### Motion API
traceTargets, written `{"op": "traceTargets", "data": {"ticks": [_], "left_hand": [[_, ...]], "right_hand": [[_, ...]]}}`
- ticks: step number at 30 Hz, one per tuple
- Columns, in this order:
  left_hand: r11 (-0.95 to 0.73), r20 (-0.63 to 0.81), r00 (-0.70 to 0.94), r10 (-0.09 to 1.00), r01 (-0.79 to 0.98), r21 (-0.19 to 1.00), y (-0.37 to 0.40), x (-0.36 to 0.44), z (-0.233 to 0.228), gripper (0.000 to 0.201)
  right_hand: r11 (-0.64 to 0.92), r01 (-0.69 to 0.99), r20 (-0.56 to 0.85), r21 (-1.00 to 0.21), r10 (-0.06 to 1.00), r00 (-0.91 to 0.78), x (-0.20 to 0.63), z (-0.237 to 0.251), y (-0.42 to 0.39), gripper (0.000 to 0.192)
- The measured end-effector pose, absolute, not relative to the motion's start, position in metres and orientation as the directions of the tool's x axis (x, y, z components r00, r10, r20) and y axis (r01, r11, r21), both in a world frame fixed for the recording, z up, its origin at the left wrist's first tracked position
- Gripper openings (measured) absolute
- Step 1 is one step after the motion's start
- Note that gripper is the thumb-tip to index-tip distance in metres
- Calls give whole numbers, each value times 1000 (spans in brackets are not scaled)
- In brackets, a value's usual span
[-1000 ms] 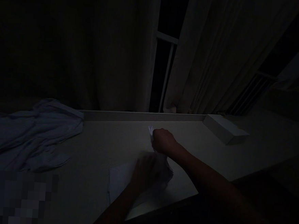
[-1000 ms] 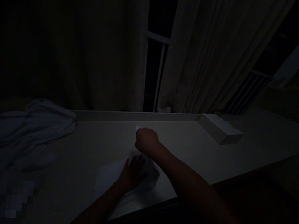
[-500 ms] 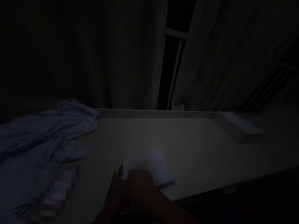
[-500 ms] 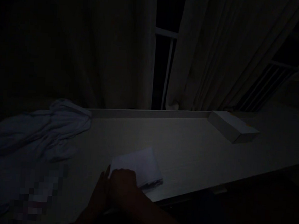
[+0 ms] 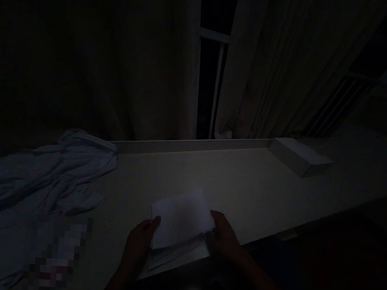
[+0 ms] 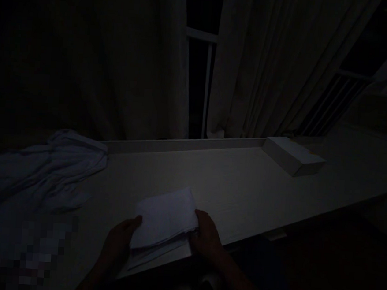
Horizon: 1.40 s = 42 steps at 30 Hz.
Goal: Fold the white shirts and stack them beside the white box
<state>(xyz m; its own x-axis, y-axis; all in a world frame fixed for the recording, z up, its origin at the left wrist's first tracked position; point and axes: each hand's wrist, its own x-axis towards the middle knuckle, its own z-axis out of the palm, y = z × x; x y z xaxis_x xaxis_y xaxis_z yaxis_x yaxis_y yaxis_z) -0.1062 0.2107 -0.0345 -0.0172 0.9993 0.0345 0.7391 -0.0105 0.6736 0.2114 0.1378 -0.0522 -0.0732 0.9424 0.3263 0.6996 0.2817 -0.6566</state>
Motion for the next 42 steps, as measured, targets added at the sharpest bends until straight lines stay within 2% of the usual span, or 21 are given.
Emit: {"op": "traceTargets", "data": {"ticks": [2, 4, 8, 15, 19, 25, 31, 34, 37, 40, 42], "left_hand": [[134, -117, -71, 991, 689, 712, 209, -98, -15, 49], [225, -166, -152, 974, 632, 741, 207, -95, -1, 50], [335, -201, -298, 933, 520, 786, 197, -96, -1, 53], [320, -121, -342, 932, 622, 714, 180, -94, -48, 47], [317, -117, -340, 933, 625, 713, 184, -97, -61, 51], [294, -87, -326, 941, 665, 687, 182, -98, -70, 60], [278, -38, -347, 937, 674, 684, 171, -86, -66, 60], [226, 22, -305, 952, 749, 623, 169, -87, -56, 61], [113, 138, -216, 967, 841, 529, 175, -88, -39, 63], [-75, 258, -24, 966, 927, 368, 191, -75, -20, 69], [-180, 241, 123, 963, 956, 231, 201, -60, -15, 69]], "right_hand": [[259, 740, 323, -621, 945, -59, 205, -51, 140, 71], [192, 790, 293, -583, 956, -16, 202, -51, 143, 69], [38, 881, 187, -471, 981, 58, 202, -57, 145, 67], [-78, 954, 43, -288, 995, 94, 195, -53, 145, 55], [-88, 950, 36, -298, 994, 103, 196, -52, 145, 57], [14, 916, 176, -402, 983, 62, 201, -62, 138, 64], [-90, 913, 116, -398, 982, 148, 198, -59, 138, 60], [-130, 905, 88, -406, 980, 180, 197, -57, 137, 62], [-92, 892, 93, -443, 985, 147, 198, -55, 137, 62], [-95, 866, 97, -492, 982, 163, 199, -51, 137, 63], [-117, 841, 86, -528, 978, 190, 200, -49, 137, 59]]}}
